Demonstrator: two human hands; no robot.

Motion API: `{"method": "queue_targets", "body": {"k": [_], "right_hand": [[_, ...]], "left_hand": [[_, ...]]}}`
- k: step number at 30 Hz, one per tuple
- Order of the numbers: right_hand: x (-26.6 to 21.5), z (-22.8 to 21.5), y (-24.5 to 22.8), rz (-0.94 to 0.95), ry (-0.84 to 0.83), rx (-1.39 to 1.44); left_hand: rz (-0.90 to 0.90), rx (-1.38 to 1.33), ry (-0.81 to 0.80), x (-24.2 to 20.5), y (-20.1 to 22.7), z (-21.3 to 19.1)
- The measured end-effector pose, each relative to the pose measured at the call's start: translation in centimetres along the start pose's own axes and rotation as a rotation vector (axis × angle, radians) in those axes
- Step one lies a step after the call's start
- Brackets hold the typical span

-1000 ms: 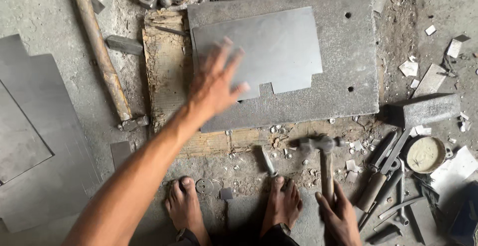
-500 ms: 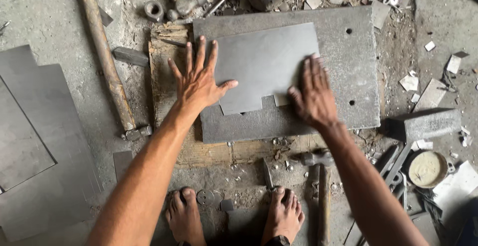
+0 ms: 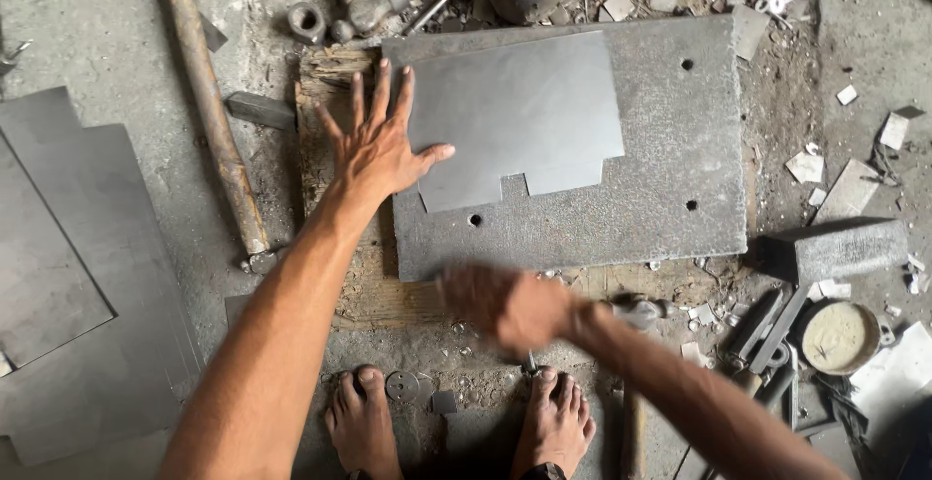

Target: The person hammers a rectangular metal sheet on a workbench using a hammer and a metal punch. They repeatedly position the punch on the sheet and strike it to create indentations or holes, adjusting the sheet's position as needed.

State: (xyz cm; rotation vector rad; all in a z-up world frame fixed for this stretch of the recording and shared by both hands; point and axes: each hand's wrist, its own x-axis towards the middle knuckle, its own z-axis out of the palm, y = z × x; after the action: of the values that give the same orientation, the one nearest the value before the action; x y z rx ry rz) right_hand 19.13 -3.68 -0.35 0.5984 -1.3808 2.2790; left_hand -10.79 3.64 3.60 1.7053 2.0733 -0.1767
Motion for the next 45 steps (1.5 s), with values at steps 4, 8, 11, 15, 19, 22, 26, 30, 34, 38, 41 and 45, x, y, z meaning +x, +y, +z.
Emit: {"method": "queue_targets", "body": {"k": [4, 8, 11, 15, 19, 22, 26, 30, 34, 38, 41, 45], "right_hand": [[-4.8, 7.6, -2.2, 0.551, 0.505, -1.411], [-7.7, 13.5, -6.1, 0.671, 1.075, -1.714], [-9.2, 17.7, -6.8, 0.903, 1.31, -1.804], [-13.7, 22.8, -4.3, 1.102, 1.567, -1.558], [-17.8, 22.8, -2.7, 1.421, 1.577, -1.077], [-16.2, 22.4, -4.8, 1.032, 1.63, -0.64], [-8.4, 20.5, -9.8, 1.01, 1.681, -0.448], [-0.3, 13.6, -11.6, 1.305, 1.324, -0.84], [3.6, 9.4, -10.2, 1.218, 1.083, -1.185], [4.4, 7.5, -9.9, 1.289, 1.012, -1.231], [4.2, 7.3, -9.4, 1.221, 1.037, -1.225], [3.2, 7.1, -9.1, 1.149, 1.031, -1.249]], "left_hand": [[-0.193, -0.047, -0.065, -3.0, -1.3, -1.2], [-0.298, 0.001, -0.168, -5.0, -2.4, -5.0], [-0.255, -0.208, -0.08, -5.6, -2.8, -8.2], [-0.343, -0.441, -0.072, -6.0, -2.9, -8.7], [-0.238, -0.437, 0.091, -6.1, -4.0, -5.4], [-0.416, -0.57, -0.068, -7.1, -6.1, -1.8], [-0.431, -0.567, -0.083, -7.6, -7.2, 0.1], [-0.479, -0.512, -0.093, -7.7, -5.5, -0.7], [-0.474, -0.474, -0.119, -8.3, -5.0, 0.0], [-0.396, -0.444, 0.004, -7.3, -5.5, 1.1], [-0.432, -0.47, -0.046, -7.0, -6.1, 1.8], [-0.403, -0.467, 0.007, -6.9, -6.1, 2.3]]}}
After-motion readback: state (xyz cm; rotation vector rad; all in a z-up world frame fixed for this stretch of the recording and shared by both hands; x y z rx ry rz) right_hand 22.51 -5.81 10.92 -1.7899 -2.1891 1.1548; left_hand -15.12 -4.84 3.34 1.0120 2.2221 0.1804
